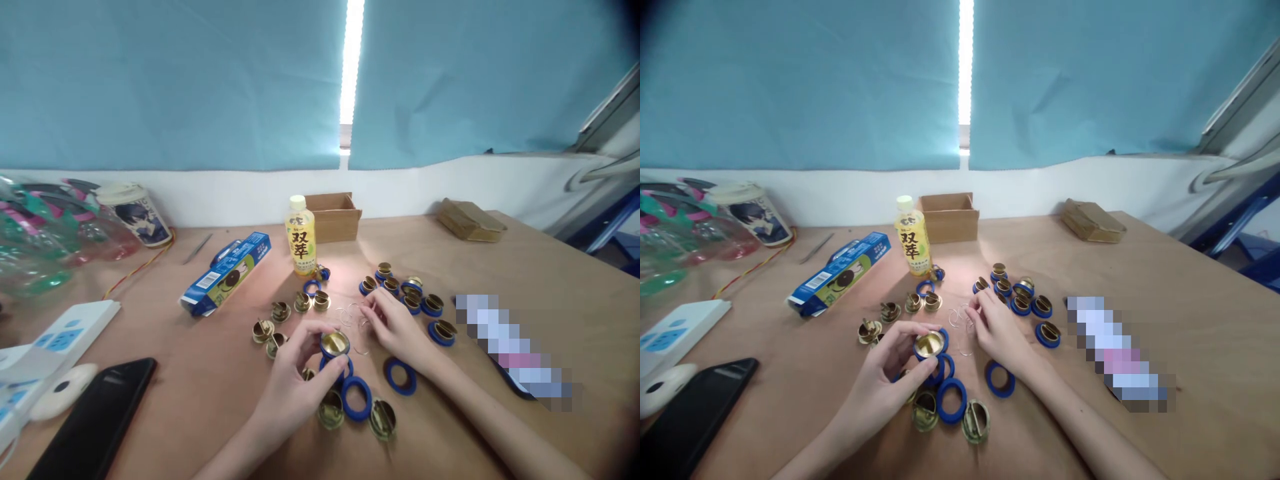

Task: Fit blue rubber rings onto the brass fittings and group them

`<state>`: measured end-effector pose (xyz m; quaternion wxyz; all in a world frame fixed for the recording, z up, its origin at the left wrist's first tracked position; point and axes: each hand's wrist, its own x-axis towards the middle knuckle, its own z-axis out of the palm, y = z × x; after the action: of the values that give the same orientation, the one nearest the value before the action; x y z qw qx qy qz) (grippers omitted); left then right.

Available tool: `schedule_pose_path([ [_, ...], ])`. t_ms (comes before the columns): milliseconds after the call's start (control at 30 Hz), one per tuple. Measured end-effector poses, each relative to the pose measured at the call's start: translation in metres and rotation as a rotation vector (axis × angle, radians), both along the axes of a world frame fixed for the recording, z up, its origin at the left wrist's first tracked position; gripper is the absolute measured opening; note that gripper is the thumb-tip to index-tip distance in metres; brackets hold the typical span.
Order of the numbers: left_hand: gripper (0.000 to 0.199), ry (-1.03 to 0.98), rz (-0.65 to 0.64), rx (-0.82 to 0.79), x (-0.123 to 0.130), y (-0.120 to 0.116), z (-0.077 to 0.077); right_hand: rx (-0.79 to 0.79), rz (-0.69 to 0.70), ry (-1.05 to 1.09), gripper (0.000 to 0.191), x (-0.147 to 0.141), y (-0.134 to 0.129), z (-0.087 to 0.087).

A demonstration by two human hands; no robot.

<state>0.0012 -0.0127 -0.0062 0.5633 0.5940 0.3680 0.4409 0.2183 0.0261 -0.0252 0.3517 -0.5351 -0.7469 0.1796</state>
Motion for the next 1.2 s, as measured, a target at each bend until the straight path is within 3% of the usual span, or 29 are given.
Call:
schedule_pose_path([
  [200, 0.022, 0.029, 0.025, 0.033, -0.001, 0.003, -0.005, -0.345, 0.112, 0.612, 0.029, -0.007, -0.005, 0.008],
  [300, 0.022, 0.036, 0.037, 0.044, -0.002, 0.006, -0.008, -0.465, 0.181, 0.747, 0.036, -0.009, -0.005, 0.01],
  [567, 0.034, 0.075, 0.079, 0.092, 0.0, 0.004, -0.011, -0.631, 0.198, 0.85, 0.036, -0.014, -0.009, 0.013],
  [767, 0.043, 0.169, 0.159, 0.197, 0.0, 0.007, -0.014, -0.615, 0.184, 0.857, 0.032, -0.016, -0.013, 0.019],
  [967, 0.046, 0.322, 0.25, 0.512, -0.005, 0.004, -0.021, -0.79, 0.26, 1.012, 0.026, -0.019, -0.021, 0.019],
  [1200, 0.048, 0.386, 0.153, 0.826, -0.006, 0.0, -0.026, -0.858, 0.342, 1.014, 0.026, -0.026, -0.024, 0.01],
])
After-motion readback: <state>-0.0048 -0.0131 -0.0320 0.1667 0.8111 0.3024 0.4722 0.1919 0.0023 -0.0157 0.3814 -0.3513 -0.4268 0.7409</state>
